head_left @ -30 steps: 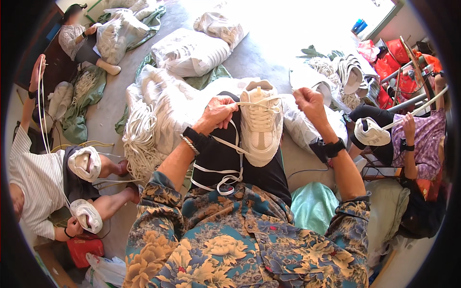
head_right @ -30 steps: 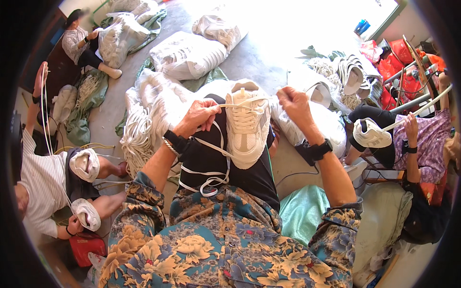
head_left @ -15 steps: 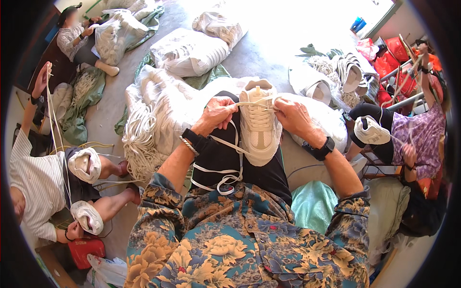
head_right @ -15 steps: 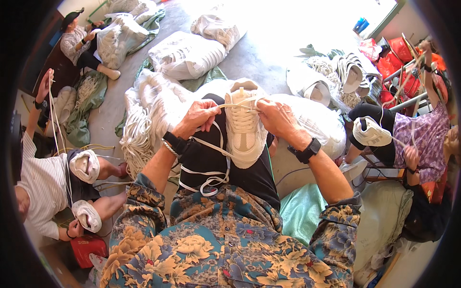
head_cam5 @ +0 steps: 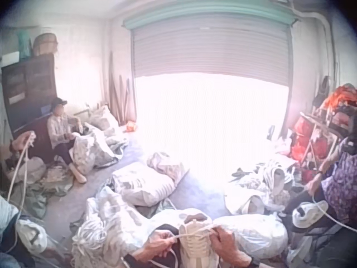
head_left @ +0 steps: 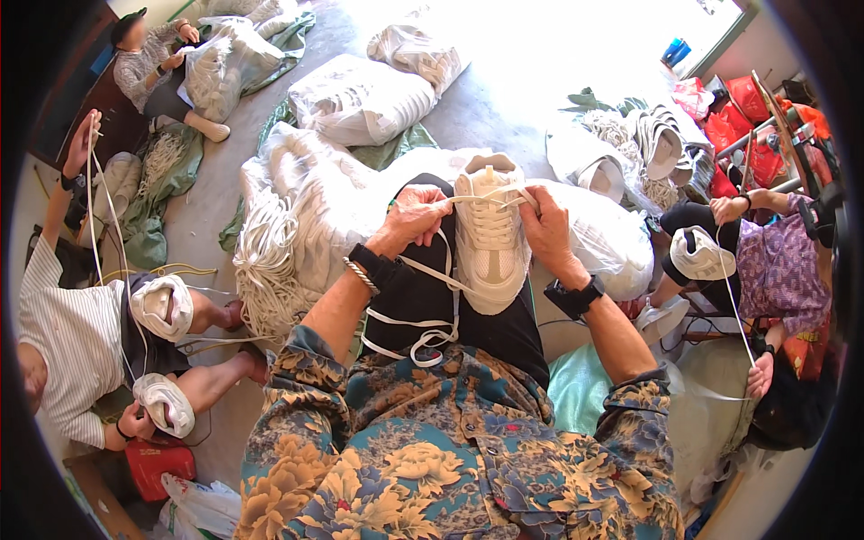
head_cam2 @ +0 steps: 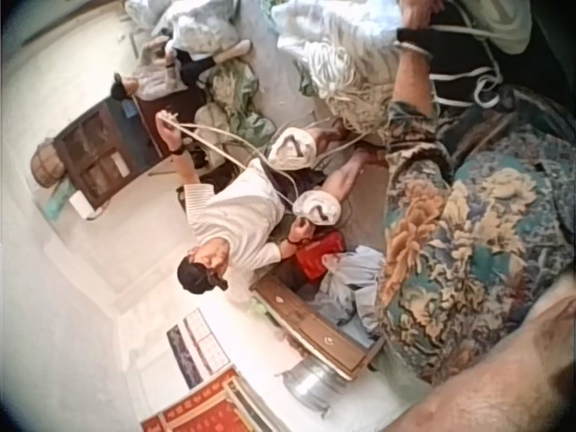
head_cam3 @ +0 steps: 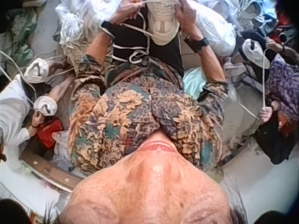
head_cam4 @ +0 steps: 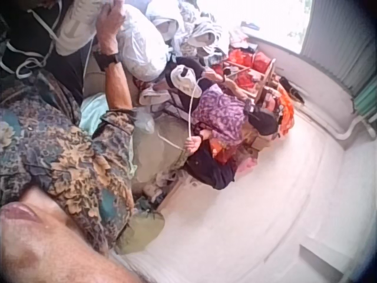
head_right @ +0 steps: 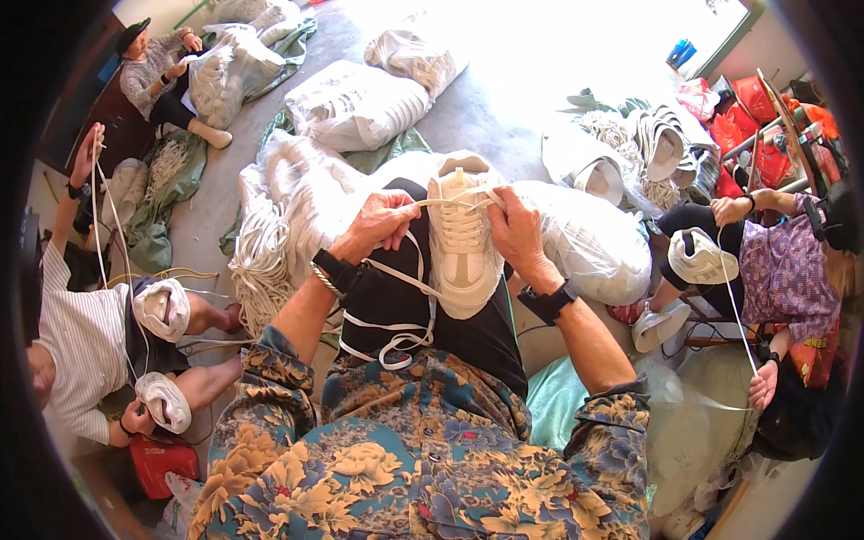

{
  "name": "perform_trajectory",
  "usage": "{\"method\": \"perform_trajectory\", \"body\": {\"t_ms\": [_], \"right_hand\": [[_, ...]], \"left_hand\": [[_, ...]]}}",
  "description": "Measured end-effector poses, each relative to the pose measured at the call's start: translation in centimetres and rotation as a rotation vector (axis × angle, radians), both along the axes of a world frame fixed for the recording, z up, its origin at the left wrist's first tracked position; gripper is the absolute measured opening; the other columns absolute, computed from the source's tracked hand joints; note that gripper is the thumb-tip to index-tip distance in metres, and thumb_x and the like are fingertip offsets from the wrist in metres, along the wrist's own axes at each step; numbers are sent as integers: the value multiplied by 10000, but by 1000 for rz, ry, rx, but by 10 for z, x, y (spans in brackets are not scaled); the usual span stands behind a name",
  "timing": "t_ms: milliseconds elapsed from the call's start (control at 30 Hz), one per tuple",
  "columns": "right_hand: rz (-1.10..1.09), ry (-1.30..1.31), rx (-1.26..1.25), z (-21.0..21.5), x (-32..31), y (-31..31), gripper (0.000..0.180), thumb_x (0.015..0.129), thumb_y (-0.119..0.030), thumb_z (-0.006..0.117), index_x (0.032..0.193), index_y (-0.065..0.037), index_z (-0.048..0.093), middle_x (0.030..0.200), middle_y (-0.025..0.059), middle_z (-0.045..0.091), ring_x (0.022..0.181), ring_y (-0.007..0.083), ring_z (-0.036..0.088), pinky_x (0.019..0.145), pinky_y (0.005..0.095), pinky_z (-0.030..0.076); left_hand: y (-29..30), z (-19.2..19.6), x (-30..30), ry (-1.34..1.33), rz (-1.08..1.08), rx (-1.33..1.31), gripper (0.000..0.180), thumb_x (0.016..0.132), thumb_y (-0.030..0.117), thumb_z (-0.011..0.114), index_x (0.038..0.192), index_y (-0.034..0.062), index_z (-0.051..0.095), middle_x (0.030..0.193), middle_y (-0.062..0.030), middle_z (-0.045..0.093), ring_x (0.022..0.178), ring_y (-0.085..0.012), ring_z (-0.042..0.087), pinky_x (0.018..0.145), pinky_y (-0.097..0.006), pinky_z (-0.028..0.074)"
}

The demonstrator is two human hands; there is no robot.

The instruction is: Lacing and adjusting the tongue of a white sneaker.

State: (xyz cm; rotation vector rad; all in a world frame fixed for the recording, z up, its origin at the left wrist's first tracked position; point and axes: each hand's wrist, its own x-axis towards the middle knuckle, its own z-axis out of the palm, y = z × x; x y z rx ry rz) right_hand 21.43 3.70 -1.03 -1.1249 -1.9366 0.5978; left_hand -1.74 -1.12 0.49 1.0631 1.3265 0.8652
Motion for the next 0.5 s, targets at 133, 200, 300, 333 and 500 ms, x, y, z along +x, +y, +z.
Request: {"method": "perform_trajectory", "body": {"t_ms": [133, 200, 300, 333, 500], "right_hand": [[110, -88, -150, 21, 5, -2, 204, 802, -130, 558, 957, -2, 597, 731, 190, 618, 684, 327, 621, 626, 366, 484], [151, -108, -164, 23, 9, -6, 207, 799, -131, 570, 951, 4, 608, 747, 191, 625, 662, 299, 628, 625, 341, 487], [166, -89, -164, 23, 7, -9, 214, 800, -130, 576, 957, 13, 608, 745, 177, 636, 636, 231, 631, 615, 310, 486], [172, -87, -165, 22, 6, -8, 214, 800, -130, 576, 957, 13, 608, 745, 177, 636, 636, 231, 631, 615, 310, 486], [111, 254, -441, 14, 16, 6, 190, 841, -110, 548, 946, 37, 608, 651, 59, 607, 576, 83, 531, 539, 235, 437]], "left_hand": [[-3, -3, 16, 453, 297, 507, 198, 793, 113, 595, 927, -32, 590, 510, -9, 521, 400, -83, 455, 383, -247, 348], [1, 4, 32, 499, 184, 548, 203, 776, 111, 605, 924, -28, 596, 536, -31, 541, 428, -100, 479, 417, -269, 372], [10, -3, 58, 447, 49, 649, 207, 750, 126, 610, 909, -6, 620, 623, -85, 592, 513, -138, 529, 504, -305, 419], [13, -5, 66, 402, 3, 574, 191, 754, 142, 600, 872, -8, 620, 649, -92, 603, 513, -140, 528, 514, -303, 423], [16, -2, 71, 374, -118, 334, 199, 774, 197, 584, 768, 3, 626, 593, -56, 561, 535, -109, 497, 524, -278, 414]]}}
